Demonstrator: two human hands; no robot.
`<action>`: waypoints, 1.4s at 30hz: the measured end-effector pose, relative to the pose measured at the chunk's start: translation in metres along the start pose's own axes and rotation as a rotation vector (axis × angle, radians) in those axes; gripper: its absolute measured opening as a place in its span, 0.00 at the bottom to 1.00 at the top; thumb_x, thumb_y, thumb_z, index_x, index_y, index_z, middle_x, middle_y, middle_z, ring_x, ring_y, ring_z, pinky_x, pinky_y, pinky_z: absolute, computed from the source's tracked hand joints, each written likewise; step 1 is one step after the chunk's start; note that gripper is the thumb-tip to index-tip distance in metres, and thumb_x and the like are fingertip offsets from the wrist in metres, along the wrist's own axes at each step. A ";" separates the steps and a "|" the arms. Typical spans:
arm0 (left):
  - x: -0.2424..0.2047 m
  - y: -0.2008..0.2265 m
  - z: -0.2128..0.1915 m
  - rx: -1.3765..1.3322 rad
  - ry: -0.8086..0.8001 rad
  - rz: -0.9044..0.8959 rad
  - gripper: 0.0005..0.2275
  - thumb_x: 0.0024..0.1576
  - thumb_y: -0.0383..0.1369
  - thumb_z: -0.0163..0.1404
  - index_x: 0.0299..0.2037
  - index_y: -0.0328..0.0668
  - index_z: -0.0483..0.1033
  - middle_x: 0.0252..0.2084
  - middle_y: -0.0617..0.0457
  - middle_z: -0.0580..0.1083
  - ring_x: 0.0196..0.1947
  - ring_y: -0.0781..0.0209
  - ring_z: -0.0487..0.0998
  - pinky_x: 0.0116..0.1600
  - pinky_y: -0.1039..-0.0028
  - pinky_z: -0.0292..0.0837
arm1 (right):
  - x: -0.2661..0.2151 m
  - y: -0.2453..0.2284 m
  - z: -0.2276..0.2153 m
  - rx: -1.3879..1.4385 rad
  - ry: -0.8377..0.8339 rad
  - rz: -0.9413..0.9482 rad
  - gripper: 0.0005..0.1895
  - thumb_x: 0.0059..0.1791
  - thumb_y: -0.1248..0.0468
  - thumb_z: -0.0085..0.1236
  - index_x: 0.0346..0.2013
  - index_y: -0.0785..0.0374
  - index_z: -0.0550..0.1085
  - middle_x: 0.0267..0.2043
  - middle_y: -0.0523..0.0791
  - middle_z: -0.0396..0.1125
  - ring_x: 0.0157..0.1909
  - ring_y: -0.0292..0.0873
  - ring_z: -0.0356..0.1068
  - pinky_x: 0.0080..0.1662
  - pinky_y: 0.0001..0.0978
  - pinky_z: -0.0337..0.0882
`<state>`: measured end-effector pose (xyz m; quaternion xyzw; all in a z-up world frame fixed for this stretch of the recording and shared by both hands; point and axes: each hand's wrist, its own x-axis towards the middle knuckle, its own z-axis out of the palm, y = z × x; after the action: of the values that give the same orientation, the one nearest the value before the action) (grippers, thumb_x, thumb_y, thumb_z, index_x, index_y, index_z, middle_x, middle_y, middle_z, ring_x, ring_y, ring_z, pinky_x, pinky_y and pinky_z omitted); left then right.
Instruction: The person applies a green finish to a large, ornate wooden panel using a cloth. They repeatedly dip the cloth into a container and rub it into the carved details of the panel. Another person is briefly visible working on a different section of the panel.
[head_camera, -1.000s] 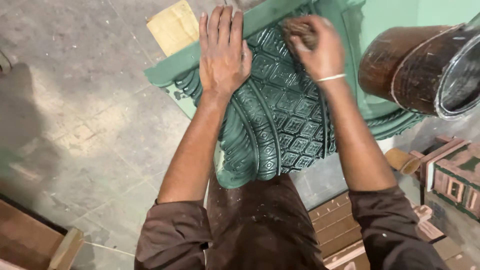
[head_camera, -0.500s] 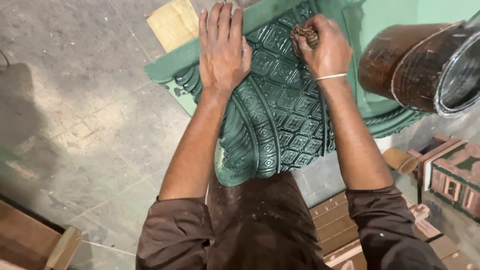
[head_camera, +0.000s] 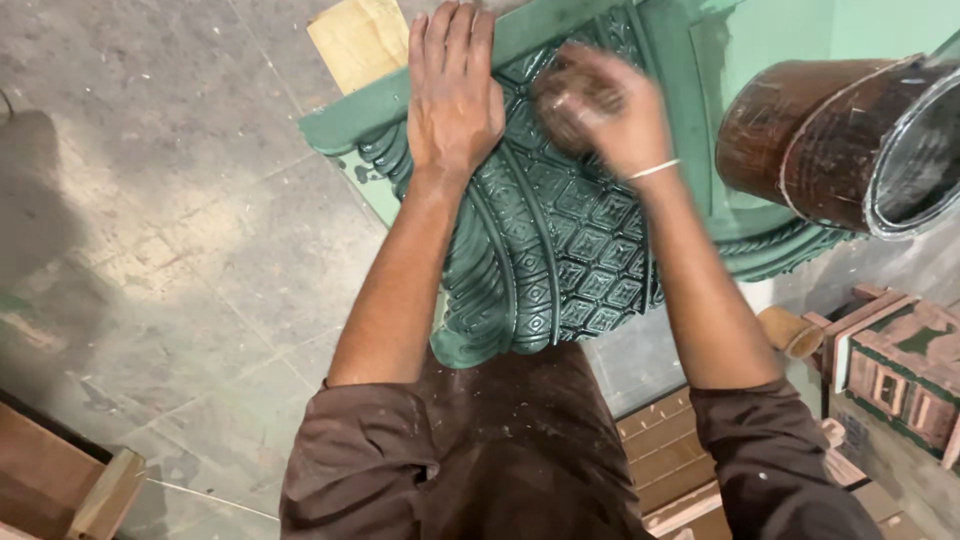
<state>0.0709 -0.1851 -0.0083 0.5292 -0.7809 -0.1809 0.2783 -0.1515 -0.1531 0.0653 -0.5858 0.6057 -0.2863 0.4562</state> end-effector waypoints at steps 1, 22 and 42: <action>0.000 0.000 0.001 -0.007 0.004 -0.008 0.28 0.55 0.26 0.52 0.68 0.30 0.62 0.67 0.40 0.65 0.72 0.42 0.59 0.78 0.49 0.47 | -0.005 -0.004 0.004 -0.187 -0.007 -0.030 0.19 0.52 0.66 0.65 0.58 0.60 0.75 0.53 0.48 0.73 0.53 0.49 0.74 0.55 0.39 0.73; -0.002 -0.003 0.000 -0.086 0.062 0.038 0.27 0.54 0.24 0.51 0.67 0.31 0.63 0.65 0.42 0.66 0.70 0.43 0.61 0.79 0.50 0.50 | -0.037 0.023 0.026 -0.364 0.385 -0.075 0.25 0.53 0.63 0.67 0.62 0.62 0.70 0.57 0.56 0.66 0.58 0.58 0.69 0.59 0.41 0.70; -0.002 -0.001 -0.002 -0.067 0.033 0.037 0.26 0.53 0.24 0.52 0.64 0.32 0.65 0.64 0.41 0.67 0.69 0.40 0.61 0.77 0.49 0.51 | -0.088 0.012 -0.020 -0.651 0.241 0.106 0.17 0.51 0.66 0.61 0.55 0.56 0.78 0.51 0.49 0.71 0.53 0.56 0.70 0.51 0.45 0.71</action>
<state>0.0733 -0.1836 -0.0078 0.5078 -0.7794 -0.1930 0.3120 -0.1831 -0.0699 0.0824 -0.6301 0.7444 -0.1210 0.1850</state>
